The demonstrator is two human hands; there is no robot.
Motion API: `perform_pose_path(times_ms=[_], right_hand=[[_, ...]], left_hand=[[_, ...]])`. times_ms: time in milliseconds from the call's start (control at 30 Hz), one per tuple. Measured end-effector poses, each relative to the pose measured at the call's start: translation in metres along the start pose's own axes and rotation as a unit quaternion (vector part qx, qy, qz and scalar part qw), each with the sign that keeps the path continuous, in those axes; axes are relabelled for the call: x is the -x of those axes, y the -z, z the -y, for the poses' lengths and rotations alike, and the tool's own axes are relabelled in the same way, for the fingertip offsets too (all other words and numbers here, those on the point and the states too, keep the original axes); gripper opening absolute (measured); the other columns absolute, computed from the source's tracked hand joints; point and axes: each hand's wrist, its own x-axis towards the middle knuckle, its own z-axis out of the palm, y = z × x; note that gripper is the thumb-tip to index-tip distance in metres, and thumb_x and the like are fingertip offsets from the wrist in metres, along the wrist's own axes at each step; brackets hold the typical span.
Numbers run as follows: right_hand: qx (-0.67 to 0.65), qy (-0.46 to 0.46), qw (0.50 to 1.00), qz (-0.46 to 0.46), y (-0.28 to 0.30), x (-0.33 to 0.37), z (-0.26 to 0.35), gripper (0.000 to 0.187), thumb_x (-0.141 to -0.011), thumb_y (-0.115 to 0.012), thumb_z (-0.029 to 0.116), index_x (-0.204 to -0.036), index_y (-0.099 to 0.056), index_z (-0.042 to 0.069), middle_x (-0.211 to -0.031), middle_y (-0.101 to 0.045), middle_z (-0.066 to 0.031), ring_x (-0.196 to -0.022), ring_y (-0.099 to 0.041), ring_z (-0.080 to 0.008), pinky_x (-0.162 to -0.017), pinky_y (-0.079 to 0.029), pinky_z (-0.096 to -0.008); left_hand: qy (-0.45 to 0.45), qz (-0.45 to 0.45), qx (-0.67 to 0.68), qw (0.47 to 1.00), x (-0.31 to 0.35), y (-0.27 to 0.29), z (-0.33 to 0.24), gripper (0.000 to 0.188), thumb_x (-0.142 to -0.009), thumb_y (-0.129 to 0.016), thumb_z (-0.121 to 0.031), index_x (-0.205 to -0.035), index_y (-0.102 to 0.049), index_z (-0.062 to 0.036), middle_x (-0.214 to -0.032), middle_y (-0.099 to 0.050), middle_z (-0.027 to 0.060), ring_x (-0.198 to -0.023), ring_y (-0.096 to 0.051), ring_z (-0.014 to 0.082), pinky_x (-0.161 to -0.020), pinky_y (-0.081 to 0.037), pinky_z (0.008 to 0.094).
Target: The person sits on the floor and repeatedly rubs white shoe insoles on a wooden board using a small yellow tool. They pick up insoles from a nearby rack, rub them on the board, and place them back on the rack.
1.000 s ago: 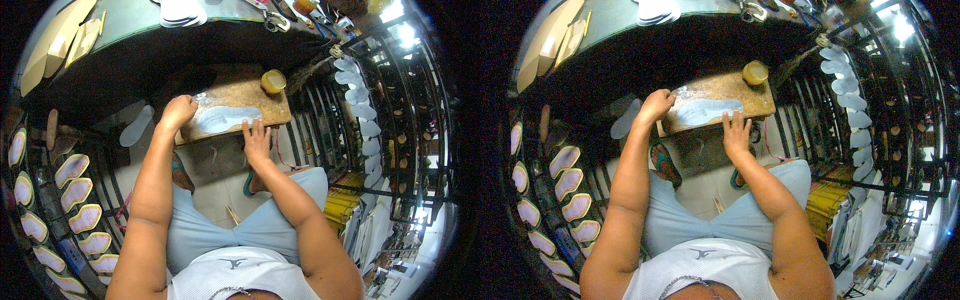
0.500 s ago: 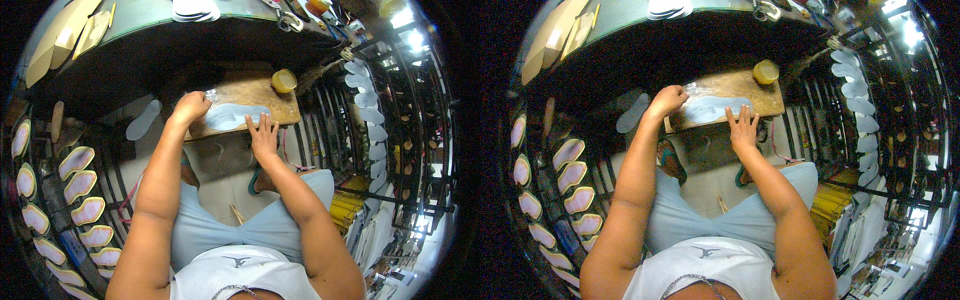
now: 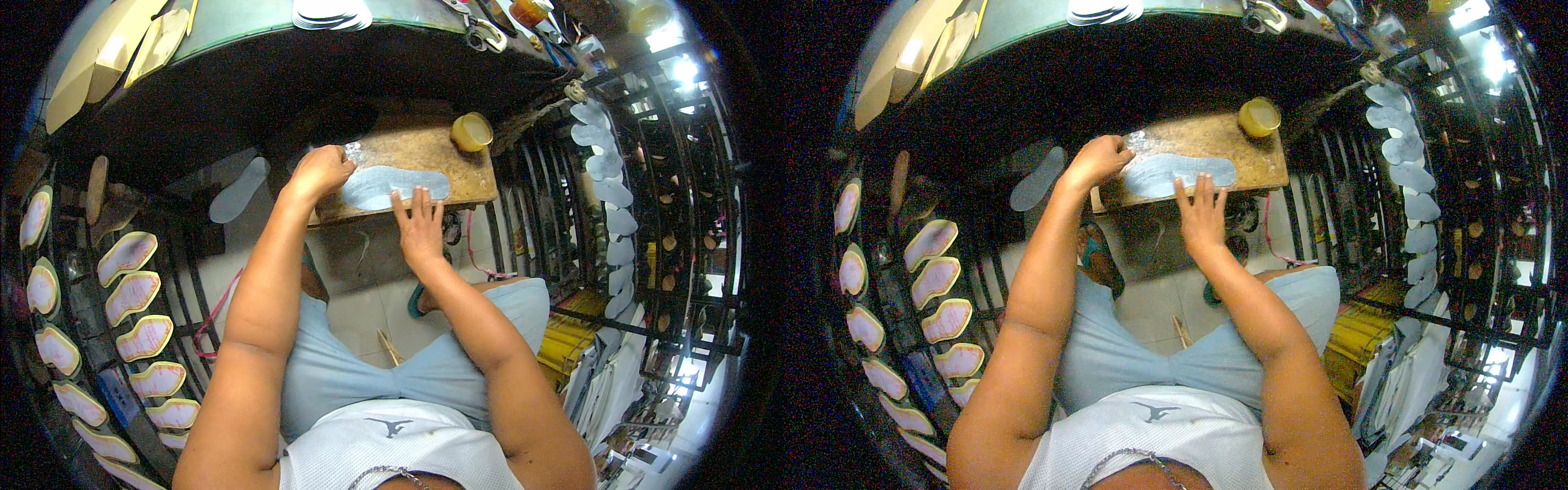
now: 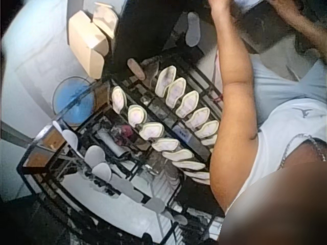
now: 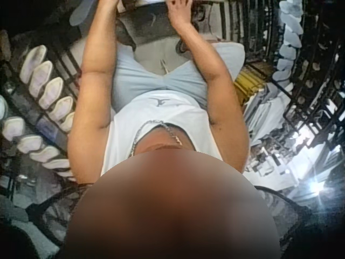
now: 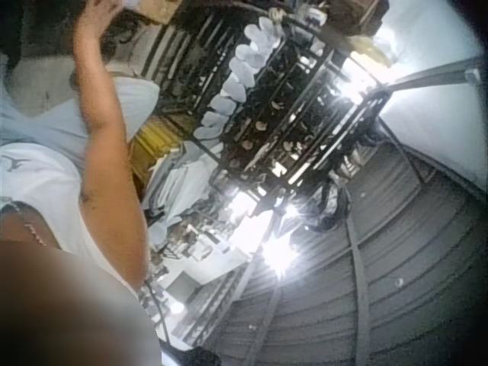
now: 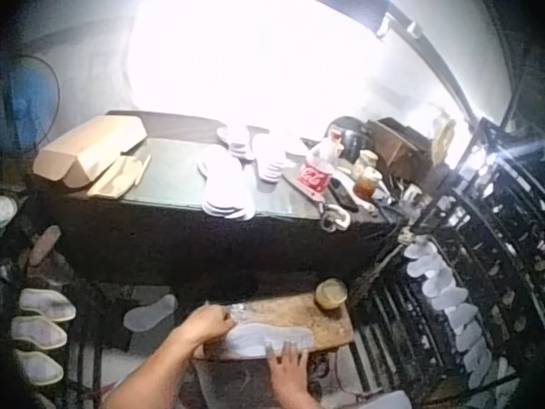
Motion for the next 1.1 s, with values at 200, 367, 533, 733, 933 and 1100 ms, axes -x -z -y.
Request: perform_pose_path(times_ms=[200, 367, 533, 733, 933, 1100], right_hand=[[0.049, -0.085, 0.992, 0.077, 0.009, -0.007, -0.022, 0.074, -0.089, -0.057, 0.007, -0.156, -0.031, 0.024, -0.155, -0.032, -0.0274, -0.147, -0.026, -0.0408, -0.114, -0.023, -0.0639], [0.060, -0.038, 0.995, 0.075, -0.002, -0.029, -0.025, 0.075, -0.091, -0.053, 0.008, -0.158, -0.024, 0.026, -0.155, -0.032, -0.0278, -0.146, -0.029, -0.0416, -0.114, -0.023, -0.0645], [-0.030, 0.055, 0.997, 0.040, 0.008, -0.015, 0.004, 0.075, -0.089, -0.056, 0.006, -0.155, -0.032, 0.032, -0.157, -0.029, -0.0265, -0.147, -0.027, -0.0409, -0.115, -0.022, -0.0638], [-0.084, -0.008, 0.995, 0.051, 0.011, -0.023, -0.022, 0.072, -0.086, -0.053, 0.002, -0.152, -0.039, 0.028, -0.159, -0.026, -0.0247, -0.148, -0.023, -0.0429, -0.116, -0.021, -0.0633], [-0.001, -0.002, 0.999, 0.047, 0.004, -0.006, 0.005, 0.070, -0.091, -0.054, 0.012, -0.156, -0.029, 0.022, -0.155, -0.033, -0.0282, -0.148, -0.026, -0.0406, -0.115, -0.022, -0.0631], [-0.003, 0.064, 0.997, 0.049, 0.018, 0.015, 0.014, 0.075, -0.087, -0.059, 0.013, -0.155, -0.031, 0.026, -0.156, -0.032, -0.0265, -0.147, -0.027, -0.0399, -0.113, -0.021, -0.0667]], left_hand=[[-0.006, -0.004, 0.001, 1.000, 0.005, 0.004, 0.001, 0.041, -0.085, -0.065, -0.035, -0.101, -0.072, 0.0018, -0.102, -0.069, 0.0285, -0.100, -0.067, 0.0426, -0.091, -0.051, 0.0484], [-0.011, 0.006, 0.005, 1.000, 0.002, 0.001, 0.003, 0.042, -0.084, -0.065, -0.036, -0.101, -0.072, 0.0019, -0.102, -0.069, 0.0287, -0.099, -0.067, 0.0423, -0.091, -0.051, 0.0485], [-0.020, 0.010, 0.010, 1.000, -0.002, -0.001, 0.005, 0.042, -0.084, -0.065, -0.036, -0.101, -0.072, 0.0016, -0.102, -0.069, 0.0284, -0.100, -0.067, 0.0421, -0.091, -0.051, 0.0484], [-0.038, -0.028, -0.013, 0.999, 0.000, -0.004, 0.010, 0.040, -0.084, -0.064, -0.038, -0.097, -0.071, -0.0008, -0.095, -0.071, 0.0246, -0.089, -0.069, 0.0409, -0.082, -0.053, 0.0477], [-0.041, -0.005, 0.000, 0.999, -0.001, -0.005, 0.008, 0.040, -0.086, -0.063, -0.038, -0.103, -0.071, -0.0022, -0.099, -0.070, 0.0250, -0.093, -0.068, 0.0418, -0.085, -0.053, 0.0487], [-0.042, 0.000, -0.004, 0.999, -0.002, -0.004, 0.007, 0.040, -0.087, -0.064, -0.037, -0.106, -0.071, -0.0026, -0.100, -0.070, 0.0251, -0.094, -0.068, 0.0425, -0.086, -0.053, 0.0488]])
